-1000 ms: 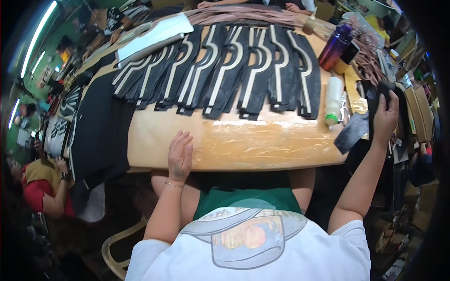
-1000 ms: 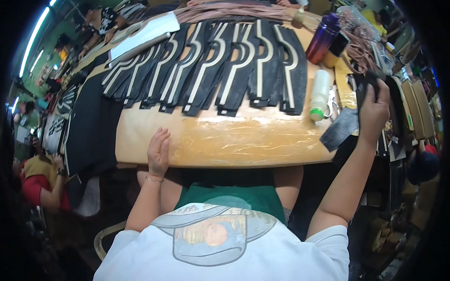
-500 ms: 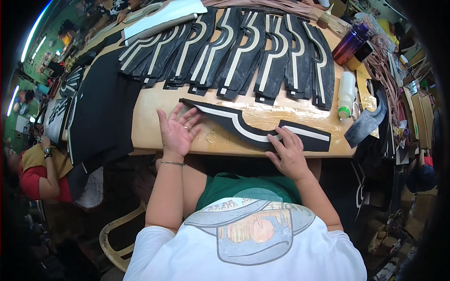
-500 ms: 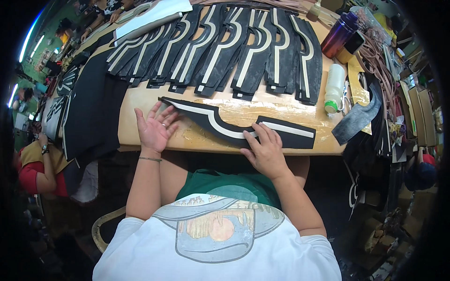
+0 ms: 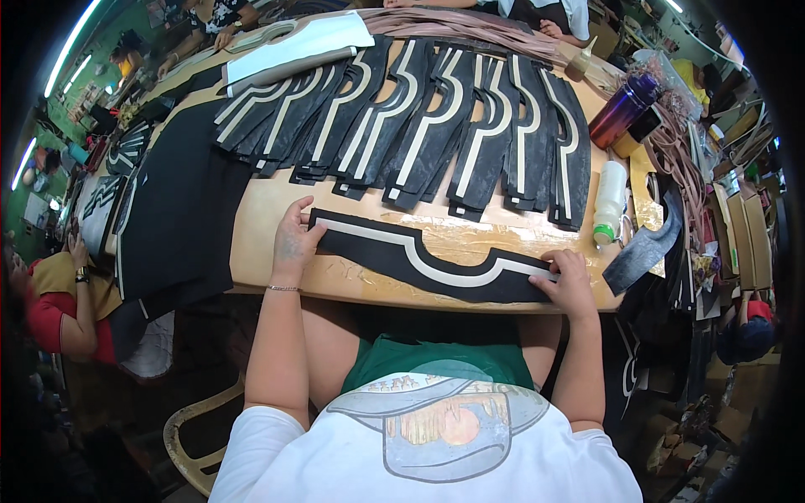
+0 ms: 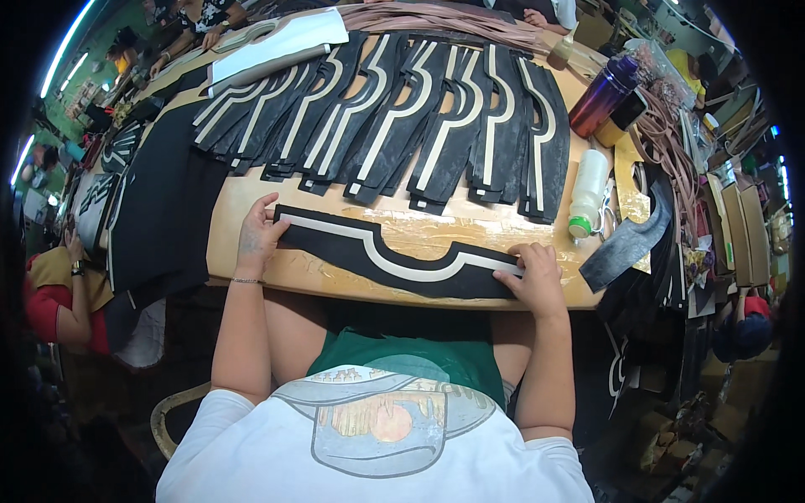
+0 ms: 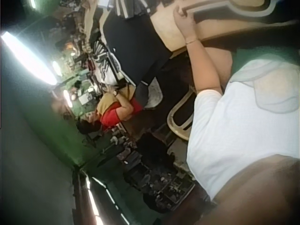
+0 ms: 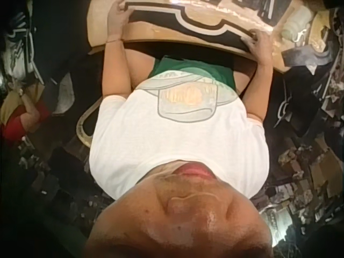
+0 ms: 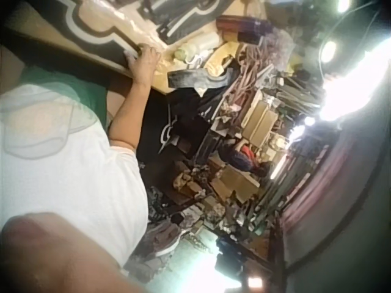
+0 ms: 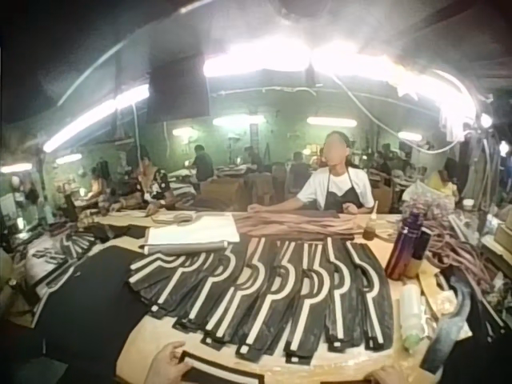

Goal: The person trims a black shoe part with a white stripe using scissors, then applies glue from a bottle to the edges of the part. They repeat the gluing process on multiple similar parts laid out on the table.

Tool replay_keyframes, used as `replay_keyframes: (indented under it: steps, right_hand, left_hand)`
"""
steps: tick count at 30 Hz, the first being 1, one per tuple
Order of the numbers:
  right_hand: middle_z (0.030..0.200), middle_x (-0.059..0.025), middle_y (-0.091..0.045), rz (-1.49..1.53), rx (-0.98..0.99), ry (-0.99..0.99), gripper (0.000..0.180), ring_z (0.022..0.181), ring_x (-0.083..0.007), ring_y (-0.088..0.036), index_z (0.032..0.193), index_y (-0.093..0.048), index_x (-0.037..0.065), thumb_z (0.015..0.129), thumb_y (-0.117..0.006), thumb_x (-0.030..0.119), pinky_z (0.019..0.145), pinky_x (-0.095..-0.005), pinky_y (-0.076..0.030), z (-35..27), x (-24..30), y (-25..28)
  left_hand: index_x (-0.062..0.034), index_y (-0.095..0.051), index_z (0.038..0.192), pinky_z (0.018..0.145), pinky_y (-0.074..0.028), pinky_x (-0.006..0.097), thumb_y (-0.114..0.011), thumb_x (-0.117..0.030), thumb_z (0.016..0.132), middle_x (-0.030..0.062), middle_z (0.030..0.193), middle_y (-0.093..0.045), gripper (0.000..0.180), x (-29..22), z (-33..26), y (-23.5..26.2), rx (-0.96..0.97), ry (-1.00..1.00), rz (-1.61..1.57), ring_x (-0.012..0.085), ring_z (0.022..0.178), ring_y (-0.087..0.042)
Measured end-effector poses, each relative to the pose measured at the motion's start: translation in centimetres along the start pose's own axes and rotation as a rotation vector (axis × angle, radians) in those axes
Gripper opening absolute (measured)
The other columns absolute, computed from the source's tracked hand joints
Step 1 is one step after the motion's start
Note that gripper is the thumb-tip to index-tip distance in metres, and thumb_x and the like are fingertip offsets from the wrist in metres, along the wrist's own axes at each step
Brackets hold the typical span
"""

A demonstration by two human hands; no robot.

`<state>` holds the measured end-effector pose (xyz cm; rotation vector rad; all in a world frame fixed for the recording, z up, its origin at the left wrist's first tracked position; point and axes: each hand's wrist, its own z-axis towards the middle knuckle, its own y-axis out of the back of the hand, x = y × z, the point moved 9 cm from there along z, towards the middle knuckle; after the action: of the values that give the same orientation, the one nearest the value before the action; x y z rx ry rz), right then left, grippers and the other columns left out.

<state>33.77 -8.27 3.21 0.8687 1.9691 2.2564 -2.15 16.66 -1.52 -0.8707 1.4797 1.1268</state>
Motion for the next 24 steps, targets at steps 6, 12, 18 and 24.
replay_keyframes:
  steps: [6,12,18,24]
  right_hand:
    - [0.076,-0.0074,-0.053,0.013,0.149,0.059,0.033,0.08,-0.026,-0.048,0.08,-0.057,0.006,0.056,-0.076,0.017,0.071,-0.0348,-0.041,1.3,-0.6,-1.0]
    - [0.085,-0.0103,-0.055,0.242,-0.058,0.247,0.03,0.085,-0.0276,-0.052,0.086,-0.058,0.005,0.062,-0.072,0.017,0.076,-0.0354,-0.041,1.5,4.8,0.1]
    - [0.089,-0.0132,-0.059,0.337,0.224,0.463,0.032,0.088,-0.0294,-0.054,0.097,-0.057,0.001,0.073,-0.065,0.02,0.078,-0.0369,-0.042,4.5,15.3,-6.6]
    - [0.074,-0.0091,-0.061,0.582,0.377,0.235,0.016,0.068,-0.0171,-0.056,0.085,-0.06,0.0,0.076,-0.062,0.013,0.065,-0.0279,-0.045,5.7,14.0,-10.1]
  left_hand:
    - [-0.0004,-0.05,0.11,0.065,-0.04,0.017,-0.057,0.004,0.075,-0.0006,0.079,-0.052,0.036,-1.7,-2.3,0.9,0.051,-0.129,-0.055,0.0048,0.069,-0.048]
    - [-0.0013,-0.056,0.098,0.067,-0.039,0.016,-0.056,0.003,0.077,-0.001,0.081,-0.053,0.021,-1.4,-3.3,1.0,0.072,-0.084,-0.094,0.0043,0.073,-0.047]
    - [-0.0027,-0.056,0.094,0.068,-0.039,0.016,-0.056,0.004,0.078,-0.0012,0.081,-0.054,0.017,-0.7,-3.1,1.1,-0.008,-0.164,-0.271,0.0044,0.073,-0.048]
    - [-0.0025,-0.056,0.095,0.068,-0.039,0.016,-0.056,0.004,0.078,-0.0015,0.08,-0.053,0.018,0.0,-3.0,0.9,-0.041,-0.181,-0.243,0.0048,0.072,-0.048]
